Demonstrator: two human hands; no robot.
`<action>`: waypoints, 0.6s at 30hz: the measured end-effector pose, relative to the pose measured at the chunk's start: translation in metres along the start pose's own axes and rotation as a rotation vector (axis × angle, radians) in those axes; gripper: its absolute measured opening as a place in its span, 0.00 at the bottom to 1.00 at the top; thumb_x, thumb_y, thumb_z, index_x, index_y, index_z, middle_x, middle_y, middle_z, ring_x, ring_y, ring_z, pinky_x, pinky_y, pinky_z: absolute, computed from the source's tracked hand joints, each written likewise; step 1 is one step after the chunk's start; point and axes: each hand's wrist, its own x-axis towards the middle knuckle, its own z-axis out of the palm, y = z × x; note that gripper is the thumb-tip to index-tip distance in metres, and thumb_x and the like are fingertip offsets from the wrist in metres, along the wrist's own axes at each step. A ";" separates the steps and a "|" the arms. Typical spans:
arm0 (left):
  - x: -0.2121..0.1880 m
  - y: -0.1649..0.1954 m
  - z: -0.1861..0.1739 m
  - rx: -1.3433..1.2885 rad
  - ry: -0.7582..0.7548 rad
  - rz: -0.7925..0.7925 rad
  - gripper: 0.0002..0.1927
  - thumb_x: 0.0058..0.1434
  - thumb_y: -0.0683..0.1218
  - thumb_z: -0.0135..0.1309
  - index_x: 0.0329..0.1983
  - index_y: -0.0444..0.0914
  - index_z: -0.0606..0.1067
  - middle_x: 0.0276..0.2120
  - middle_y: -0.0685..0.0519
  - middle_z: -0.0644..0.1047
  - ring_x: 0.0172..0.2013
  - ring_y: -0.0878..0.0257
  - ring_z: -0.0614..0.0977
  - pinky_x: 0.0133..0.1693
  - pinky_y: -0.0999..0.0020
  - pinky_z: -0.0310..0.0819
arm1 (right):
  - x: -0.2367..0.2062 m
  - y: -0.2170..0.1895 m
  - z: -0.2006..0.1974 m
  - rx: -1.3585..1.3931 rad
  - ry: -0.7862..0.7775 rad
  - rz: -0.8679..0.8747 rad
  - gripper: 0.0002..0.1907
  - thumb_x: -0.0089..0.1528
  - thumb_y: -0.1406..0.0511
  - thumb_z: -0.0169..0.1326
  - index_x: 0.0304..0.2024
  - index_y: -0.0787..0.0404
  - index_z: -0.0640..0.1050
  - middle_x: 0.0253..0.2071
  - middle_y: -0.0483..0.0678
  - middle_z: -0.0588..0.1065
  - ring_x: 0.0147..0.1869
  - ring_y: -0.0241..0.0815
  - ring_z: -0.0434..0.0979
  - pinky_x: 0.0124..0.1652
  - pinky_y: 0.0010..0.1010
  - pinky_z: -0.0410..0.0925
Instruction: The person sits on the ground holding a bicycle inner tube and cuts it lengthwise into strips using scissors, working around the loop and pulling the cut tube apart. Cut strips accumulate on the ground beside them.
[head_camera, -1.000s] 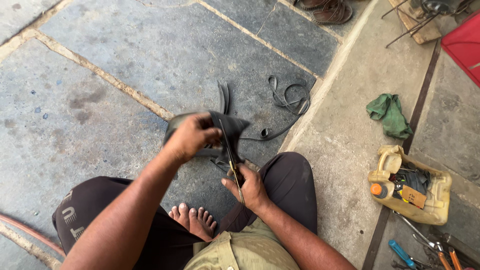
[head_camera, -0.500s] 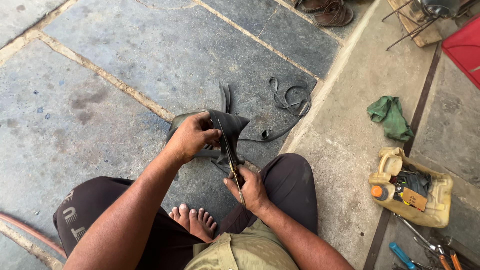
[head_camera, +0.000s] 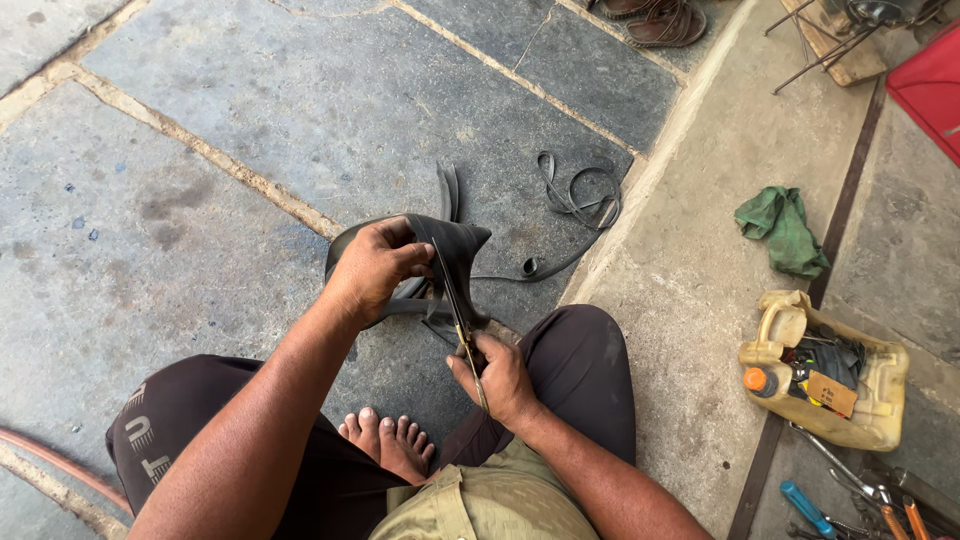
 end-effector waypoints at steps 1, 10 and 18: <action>0.001 -0.001 0.000 0.030 0.002 -0.006 0.10 0.63 0.38 0.55 0.46 0.30 0.78 0.38 0.49 0.83 0.36 0.64 0.84 0.44 0.67 0.81 | 0.000 0.001 0.000 0.003 -0.010 0.011 0.11 0.61 0.63 0.63 0.34 0.63 0.77 0.25 0.47 0.78 0.28 0.35 0.80 0.30 0.30 0.72; 0.002 -0.013 0.005 0.213 -0.122 -0.026 0.14 0.59 0.37 0.58 0.48 0.30 0.76 0.36 0.48 0.81 0.34 0.63 0.83 0.38 0.67 0.81 | -0.002 0.004 -0.001 0.004 0.030 -0.018 0.16 0.60 0.58 0.65 0.36 0.63 0.77 0.25 0.48 0.77 0.30 0.38 0.78 0.33 0.33 0.72; 0.000 -0.008 0.002 0.180 -0.074 -0.061 0.14 0.58 0.37 0.57 0.48 0.31 0.75 0.36 0.49 0.81 0.33 0.63 0.84 0.38 0.67 0.81 | 0.001 0.002 -0.001 0.013 0.008 -0.024 0.12 0.62 0.60 0.63 0.35 0.62 0.76 0.27 0.46 0.77 0.31 0.36 0.79 0.34 0.31 0.72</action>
